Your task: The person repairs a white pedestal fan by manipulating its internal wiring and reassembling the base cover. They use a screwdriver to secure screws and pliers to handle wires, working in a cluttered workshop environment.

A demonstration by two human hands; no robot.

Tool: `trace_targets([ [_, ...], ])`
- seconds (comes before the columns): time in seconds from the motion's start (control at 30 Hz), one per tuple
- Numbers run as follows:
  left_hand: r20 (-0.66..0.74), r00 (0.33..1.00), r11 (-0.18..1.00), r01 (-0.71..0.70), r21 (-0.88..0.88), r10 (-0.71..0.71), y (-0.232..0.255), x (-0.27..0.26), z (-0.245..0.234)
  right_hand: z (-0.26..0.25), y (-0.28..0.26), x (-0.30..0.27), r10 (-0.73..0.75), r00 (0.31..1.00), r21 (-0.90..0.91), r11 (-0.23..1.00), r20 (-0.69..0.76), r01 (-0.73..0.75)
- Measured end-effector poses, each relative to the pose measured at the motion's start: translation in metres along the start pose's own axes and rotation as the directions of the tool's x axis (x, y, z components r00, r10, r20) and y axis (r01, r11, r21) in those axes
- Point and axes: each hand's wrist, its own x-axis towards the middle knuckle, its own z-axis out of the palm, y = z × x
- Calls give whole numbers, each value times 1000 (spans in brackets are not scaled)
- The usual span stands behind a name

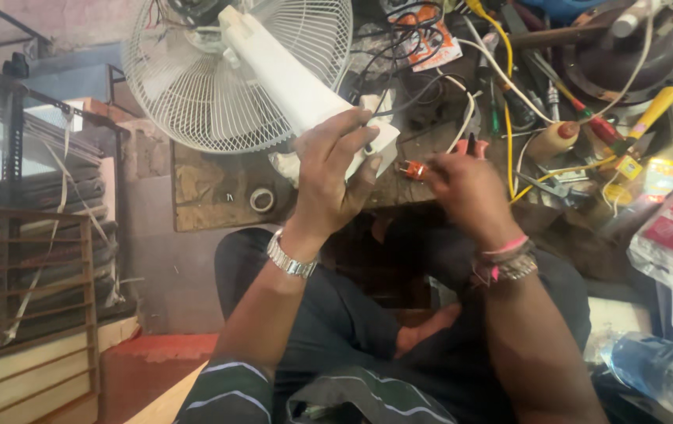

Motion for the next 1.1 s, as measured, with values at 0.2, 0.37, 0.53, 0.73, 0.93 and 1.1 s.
trace_targets([
  [0.2, 68, 996, 999, 50, 18, -52, -1, 3, 3, 49, 25, 11, -160, 981, -314, 942, -111, 118],
  [0.37, 101, 993, 997, 62, -47, -57, -5, -2, -2, 89, 42, 22, -115, 991, -345, 935, -65, 86],
  [0.53, 102, 993, 996, 61, -69, -54, -9, -4, -2, 93, 56, 39, -302, 952, -612, 762, -45, 213],
  [0.73, 96, 994, 993, 66, -99, -56, -9, -4, -1, 55, 66, 45, -213, 976, -639, 757, -44, 136],
  [0.93, 149, 983, 985, 122, -121, -104, -10, -3, -4, 81, -8, -14, -43, 971, 203, 979, 236, -6],
  [1.1, 160, 978, 979, 156, -130, -135, -9, -1, -7, 84, -54, -11, 73, 901, 410, 873, 428, -265],
])
